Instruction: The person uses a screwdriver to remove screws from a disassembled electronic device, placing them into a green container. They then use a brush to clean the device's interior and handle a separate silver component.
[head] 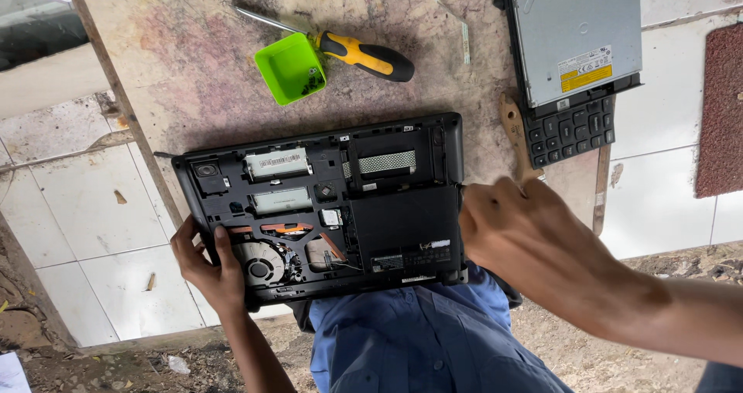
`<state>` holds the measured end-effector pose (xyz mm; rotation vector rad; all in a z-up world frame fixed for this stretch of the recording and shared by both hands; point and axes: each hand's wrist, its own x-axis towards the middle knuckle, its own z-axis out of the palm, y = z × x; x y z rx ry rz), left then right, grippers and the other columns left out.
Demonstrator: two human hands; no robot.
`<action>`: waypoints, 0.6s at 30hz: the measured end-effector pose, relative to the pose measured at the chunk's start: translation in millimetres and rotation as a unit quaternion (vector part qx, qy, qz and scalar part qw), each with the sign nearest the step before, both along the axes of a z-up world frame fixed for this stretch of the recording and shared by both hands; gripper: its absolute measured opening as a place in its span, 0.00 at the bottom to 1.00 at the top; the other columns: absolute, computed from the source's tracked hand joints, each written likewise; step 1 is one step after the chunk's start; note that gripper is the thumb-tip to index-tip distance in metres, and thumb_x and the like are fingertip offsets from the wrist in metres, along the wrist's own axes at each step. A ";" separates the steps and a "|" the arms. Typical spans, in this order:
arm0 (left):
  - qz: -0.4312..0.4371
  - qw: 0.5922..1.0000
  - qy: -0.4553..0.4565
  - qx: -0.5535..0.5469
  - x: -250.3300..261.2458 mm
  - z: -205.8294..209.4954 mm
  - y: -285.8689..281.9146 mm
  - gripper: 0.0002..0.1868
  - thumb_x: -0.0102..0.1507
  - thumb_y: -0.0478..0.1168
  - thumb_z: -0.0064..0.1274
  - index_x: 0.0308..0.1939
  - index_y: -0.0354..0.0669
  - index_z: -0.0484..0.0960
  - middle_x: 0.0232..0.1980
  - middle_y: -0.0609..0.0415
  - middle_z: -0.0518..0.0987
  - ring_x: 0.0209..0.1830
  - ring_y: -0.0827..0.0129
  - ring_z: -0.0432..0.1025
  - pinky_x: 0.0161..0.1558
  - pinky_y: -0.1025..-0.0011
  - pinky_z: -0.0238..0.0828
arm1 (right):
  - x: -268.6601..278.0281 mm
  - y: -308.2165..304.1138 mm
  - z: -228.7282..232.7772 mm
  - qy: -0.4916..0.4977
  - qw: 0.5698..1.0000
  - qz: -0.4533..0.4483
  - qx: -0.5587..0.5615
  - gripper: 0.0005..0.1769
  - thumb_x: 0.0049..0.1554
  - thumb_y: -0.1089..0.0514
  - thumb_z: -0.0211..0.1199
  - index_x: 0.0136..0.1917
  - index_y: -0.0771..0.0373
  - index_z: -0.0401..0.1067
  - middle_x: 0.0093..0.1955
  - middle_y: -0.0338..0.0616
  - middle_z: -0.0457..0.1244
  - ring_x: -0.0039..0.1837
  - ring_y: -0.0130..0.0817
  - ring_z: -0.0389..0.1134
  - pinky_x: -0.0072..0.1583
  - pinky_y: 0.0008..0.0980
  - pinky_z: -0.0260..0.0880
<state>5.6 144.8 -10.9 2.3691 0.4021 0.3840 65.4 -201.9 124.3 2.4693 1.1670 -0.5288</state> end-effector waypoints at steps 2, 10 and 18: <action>-0.001 1.000 -0.002 0.004 -0.4 -0.2 0.3 0.23 0.63 0.47 0.41 0.52 0.28 0.66 0.45 0.41 0.66 0.43 0.58 0.63 0.33 0.69 0.59 | 6.9 3.7 1.3 -0.013 0.999 0.047 0.006 0.10 0.48 0.74 0.60 0.31 0.61 0.67 0.31 0.39 0.57 0.33 0.27 0.56 0.37 0.30 0.61; -0.004 1.000 -0.006 0.004 1.0 1.9 -0.4 0.22 0.63 0.45 0.41 0.52 0.28 0.66 0.45 0.41 0.66 0.43 0.57 0.63 0.33 0.68 0.58 | 9.1 10.6 0.9 0.049 0.994 0.079 -0.058 0.19 0.49 0.83 0.56 0.25 0.64 0.64 0.21 0.38 0.53 0.25 0.23 0.47 0.30 0.27 0.52; -0.008 1.000 -0.005 -0.008 0.3 3.0 -0.3 0.22 0.63 0.45 0.41 0.53 0.28 0.65 0.45 0.41 0.66 0.43 0.56 0.63 0.35 0.67 0.60 | 15.4 20.7 6.8 0.088 0.995 -0.047 0.012 0.17 0.44 0.82 0.56 0.40 0.64 0.60 0.36 0.45 0.55 0.25 0.21 0.55 0.24 0.22 0.60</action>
